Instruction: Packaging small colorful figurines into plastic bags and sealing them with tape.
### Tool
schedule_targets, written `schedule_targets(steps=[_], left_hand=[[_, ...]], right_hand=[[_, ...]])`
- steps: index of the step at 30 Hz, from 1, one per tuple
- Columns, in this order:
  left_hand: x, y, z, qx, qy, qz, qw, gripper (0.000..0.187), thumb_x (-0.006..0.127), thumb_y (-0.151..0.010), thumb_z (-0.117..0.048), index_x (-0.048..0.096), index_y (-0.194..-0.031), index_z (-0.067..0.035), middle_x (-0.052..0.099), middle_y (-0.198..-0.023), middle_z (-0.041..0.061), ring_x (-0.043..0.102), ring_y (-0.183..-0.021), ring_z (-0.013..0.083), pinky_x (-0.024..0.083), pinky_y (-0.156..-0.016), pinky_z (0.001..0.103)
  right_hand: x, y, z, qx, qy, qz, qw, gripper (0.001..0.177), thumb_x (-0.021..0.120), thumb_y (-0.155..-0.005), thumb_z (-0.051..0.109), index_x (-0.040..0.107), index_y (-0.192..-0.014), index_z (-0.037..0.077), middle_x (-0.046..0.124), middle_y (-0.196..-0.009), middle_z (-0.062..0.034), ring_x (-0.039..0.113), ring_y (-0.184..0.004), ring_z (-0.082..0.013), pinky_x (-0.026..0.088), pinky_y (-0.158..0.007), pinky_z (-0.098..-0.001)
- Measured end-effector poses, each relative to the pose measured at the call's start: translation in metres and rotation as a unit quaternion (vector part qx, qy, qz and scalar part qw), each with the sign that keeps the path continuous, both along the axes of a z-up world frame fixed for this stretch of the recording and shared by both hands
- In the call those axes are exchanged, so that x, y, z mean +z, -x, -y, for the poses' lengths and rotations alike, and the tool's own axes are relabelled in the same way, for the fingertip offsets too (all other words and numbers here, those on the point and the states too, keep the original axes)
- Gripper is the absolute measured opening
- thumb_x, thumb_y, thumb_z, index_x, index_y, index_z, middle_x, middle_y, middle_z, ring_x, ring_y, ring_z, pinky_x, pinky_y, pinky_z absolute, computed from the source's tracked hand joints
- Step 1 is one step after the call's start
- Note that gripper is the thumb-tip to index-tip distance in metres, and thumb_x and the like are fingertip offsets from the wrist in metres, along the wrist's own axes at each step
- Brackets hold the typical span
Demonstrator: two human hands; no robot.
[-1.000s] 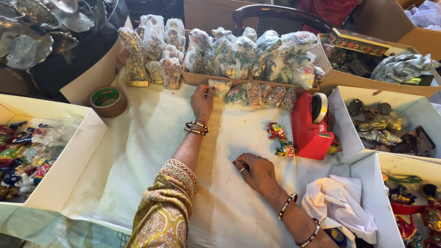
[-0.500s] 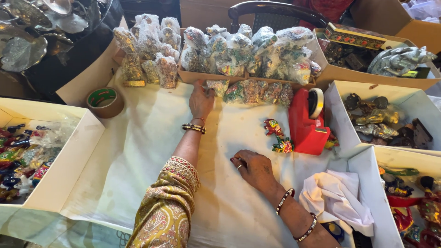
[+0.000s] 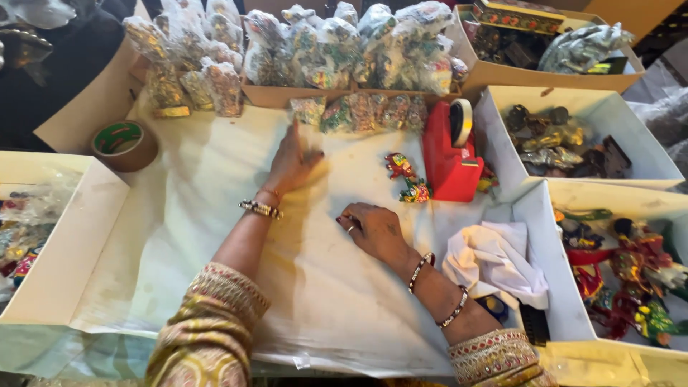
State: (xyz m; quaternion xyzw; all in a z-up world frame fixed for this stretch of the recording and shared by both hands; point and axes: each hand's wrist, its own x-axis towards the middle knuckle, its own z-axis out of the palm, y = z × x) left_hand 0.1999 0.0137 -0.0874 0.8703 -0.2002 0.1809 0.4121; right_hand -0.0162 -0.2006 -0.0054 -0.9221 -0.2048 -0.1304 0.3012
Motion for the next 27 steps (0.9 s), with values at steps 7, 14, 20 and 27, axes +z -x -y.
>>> schedule_targets(steps=[7,14,20,27], left_hand=[[0.016,0.109,0.015,-0.04,-0.308,0.002,0.95,0.071,0.048,-0.099,-0.055,0.032,-0.157,-0.016,0.029,-0.164,0.017,0.02,-0.154,0.0382,0.012,-0.117,0.07],[0.021,0.223,-0.001,-0.159,-0.33,0.038,0.93,0.08,0.049,-0.098,-0.057,0.031,-0.158,-0.007,0.025,-0.166,0.02,0.015,-0.154,0.0422,0.008,-0.114,0.074],[0.052,0.352,-0.04,-0.242,-0.27,-0.002,0.932,0.085,0.058,-0.092,-0.062,0.037,-0.158,-0.011,0.028,-0.168,0.019,0.017,-0.158,0.0378,0.006,-0.122,0.068],[0.085,0.446,-0.133,-0.304,-0.011,-0.108,0.946,0.068,0.063,-0.102,-0.044,0.044,-0.159,-0.011,0.05,-0.16,0.014,0.042,-0.153,0.0286,0.025,-0.13,0.05]], right_hand=[[-0.017,-0.006,0.004,0.01,-0.004,0.009,1.0,0.012,0.07,-0.091,0.024,0.071,-0.093,0.012,0.073,-0.086,-0.008,0.07,-0.075,-0.0282,0.055,-0.066,-0.0401],[-0.028,-0.013,0.008,-0.011,0.029,-0.007,1.0,0.013,0.067,-0.092,0.027,0.074,-0.097,0.017,0.074,-0.085,-0.0078,0.071,-0.075,-0.0279,0.055,-0.065,-0.0405],[-0.039,-0.017,0.016,-0.006,0.03,-0.008,1.0,0.017,0.065,-0.096,0.028,0.075,-0.101,0.016,0.074,-0.084,-0.0082,0.071,-0.071,-0.0233,0.055,-0.064,-0.0383],[-0.035,-0.009,0.016,-0.036,0.053,-0.036,0.997,0.019,0.067,-0.101,0.027,0.076,-0.112,0.013,0.073,-0.085,-0.0094,0.07,-0.074,-0.0194,0.054,-0.07,-0.0339]])
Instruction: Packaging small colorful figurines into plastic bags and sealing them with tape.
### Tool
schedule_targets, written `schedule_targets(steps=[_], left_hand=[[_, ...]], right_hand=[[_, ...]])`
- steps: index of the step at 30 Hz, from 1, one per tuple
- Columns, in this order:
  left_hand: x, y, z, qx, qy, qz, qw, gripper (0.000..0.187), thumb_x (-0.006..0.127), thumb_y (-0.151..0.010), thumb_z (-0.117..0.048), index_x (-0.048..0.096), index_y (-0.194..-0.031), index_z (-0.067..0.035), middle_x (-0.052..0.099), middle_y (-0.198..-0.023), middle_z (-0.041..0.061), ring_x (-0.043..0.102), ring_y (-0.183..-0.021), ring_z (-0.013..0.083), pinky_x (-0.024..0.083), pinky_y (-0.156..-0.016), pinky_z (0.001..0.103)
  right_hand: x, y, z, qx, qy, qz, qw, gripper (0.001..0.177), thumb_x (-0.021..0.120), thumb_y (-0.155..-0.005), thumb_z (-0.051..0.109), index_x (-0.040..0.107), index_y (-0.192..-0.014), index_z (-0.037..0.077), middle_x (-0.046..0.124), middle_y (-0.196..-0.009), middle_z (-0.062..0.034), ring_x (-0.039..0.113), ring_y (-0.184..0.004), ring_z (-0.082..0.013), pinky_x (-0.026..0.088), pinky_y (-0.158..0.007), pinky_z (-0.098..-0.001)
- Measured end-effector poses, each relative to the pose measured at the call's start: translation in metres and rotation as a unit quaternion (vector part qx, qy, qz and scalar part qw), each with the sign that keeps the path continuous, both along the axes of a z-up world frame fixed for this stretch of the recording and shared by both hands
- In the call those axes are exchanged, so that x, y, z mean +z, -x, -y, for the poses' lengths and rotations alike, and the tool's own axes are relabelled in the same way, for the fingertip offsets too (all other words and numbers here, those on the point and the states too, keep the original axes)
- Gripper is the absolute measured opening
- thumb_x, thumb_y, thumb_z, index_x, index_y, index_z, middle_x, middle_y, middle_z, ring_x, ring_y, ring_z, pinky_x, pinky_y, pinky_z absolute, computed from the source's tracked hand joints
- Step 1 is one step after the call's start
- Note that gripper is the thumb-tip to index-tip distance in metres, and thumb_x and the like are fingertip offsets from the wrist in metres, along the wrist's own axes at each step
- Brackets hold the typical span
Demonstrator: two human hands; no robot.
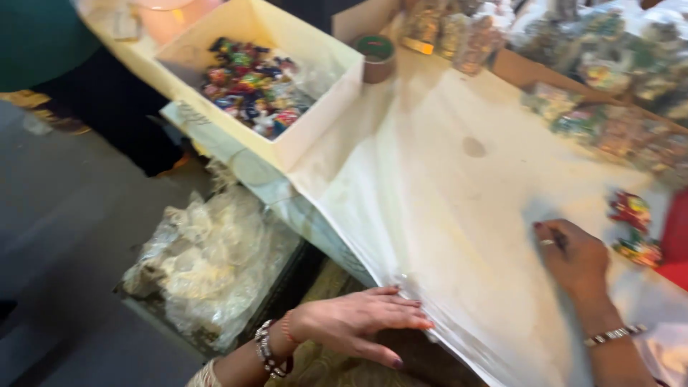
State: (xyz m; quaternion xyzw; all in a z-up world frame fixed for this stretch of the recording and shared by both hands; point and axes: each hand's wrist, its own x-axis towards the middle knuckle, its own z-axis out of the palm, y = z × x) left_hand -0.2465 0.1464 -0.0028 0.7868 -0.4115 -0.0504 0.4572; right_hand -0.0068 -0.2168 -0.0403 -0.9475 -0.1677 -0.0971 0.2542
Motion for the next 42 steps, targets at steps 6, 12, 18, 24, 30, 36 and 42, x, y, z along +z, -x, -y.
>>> schedule_targets(steps=[6,12,18,24,30,36,42], left_hand=[[-0.062,0.023,-0.135,0.283,0.02,-0.233,0.93,0.035,0.067,-0.099,-0.031,0.073,-0.127,-0.011,0.078,-0.117,0.008,0.073,-0.108,0.0219,0.058,-0.096,0.035],[-0.162,0.033,-0.22,0.654,-0.383,-0.055,0.65,0.057,0.076,-0.082,-0.048,0.065,-0.13,-0.017,0.059,-0.135,0.011,0.046,-0.138,0.0352,0.044,-0.1,0.058],[-0.217,0.016,-0.258,0.692,-0.343,-0.083,0.63,0.062,0.076,-0.082,-0.051,0.063,-0.134,-0.021,0.05,-0.145,0.014,0.036,-0.144,0.0371,0.038,-0.103,0.065],[-0.229,-0.014,-0.267,0.708,-0.285,-0.05,0.644,0.059,0.077,-0.083,-0.047,0.064,-0.134,-0.021,0.05,-0.148,0.014,0.037,-0.145,0.0381,0.039,-0.106,0.063],[-0.246,-0.041,-0.292,0.751,-0.226,-0.033,0.62,0.054,0.079,-0.081,-0.044,0.069,-0.127,-0.018,0.051,-0.147,0.015,0.037,-0.146,0.0397,0.045,-0.102,0.057],[-0.27,-0.099,-0.331,0.743,-0.224,-0.071,0.627,0.057,0.079,-0.08,-0.047,0.069,-0.129,-0.021,0.029,-0.163,0.02,0.019,-0.152,0.0438,0.042,-0.106,0.061],[-0.252,-0.123,-0.33,0.715,-0.228,-0.193,0.632,0.064,0.07,-0.084,-0.041,0.053,-0.145,-0.031,0.006,-0.169,0.013,-0.01,-0.151,0.0434,0.022,-0.105,0.08]], right_hand=[[0.005,0.011,-0.005,-0.016,-0.005,-0.005,1.0,0.019,0.07,-0.106,0.025,0.076,-0.111,0.008,0.072,-0.078,-0.0082,0.066,-0.067,-0.0141,0.051,-0.071,-0.0304],[-0.047,-0.019,0.02,0.01,-0.113,-0.053,0.992,0.026,0.067,-0.115,0.021,0.07,-0.11,-0.004,0.062,-0.068,-0.0053,0.05,-0.056,-0.0079,0.038,-0.051,-0.0246],[-0.092,-0.049,0.046,0.021,-0.144,-0.045,0.988,0.028,0.067,-0.119,0.02,0.065,-0.105,-0.005,0.06,-0.072,-0.0039,0.048,-0.059,-0.006,0.039,-0.055,-0.0218],[-0.098,-0.051,0.05,0.004,-0.143,-0.05,0.988,0.03,0.067,-0.119,0.023,0.064,-0.107,-0.004,0.062,-0.074,-0.0048,0.051,-0.06,-0.0068,0.042,-0.056,-0.022],[-0.09,-0.046,0.041,-0.01,-0.116,-0.036,0.993,0.029,0.066,-0.118,0.023,0.066,-0.11,-0.004,0.063,-0.074,-0.0045,0.053,-0.059,-0.007,0.044,-0.058,-0.0231],[-0.092,-0.05,0.045,-0.005,-0.162,-0.059,0.985,0.031,0.068,-0.117,0.024,0.065,-0.105,-0.004,0.059,-0.073,-0.0024,0.047,-0.06,-0.0048,0.038,-0.057,-0.0221],[-0.031,-0.01,0.003,-0.026,-0.145,-0.066,0.987,0.03,0.068,-0.113,0.024,0.07,-0.11,-0.005,0.06,-0.072,-0.0012,0.047,-0.059,-0.0048,0.037,-0.057,-0.0237]])
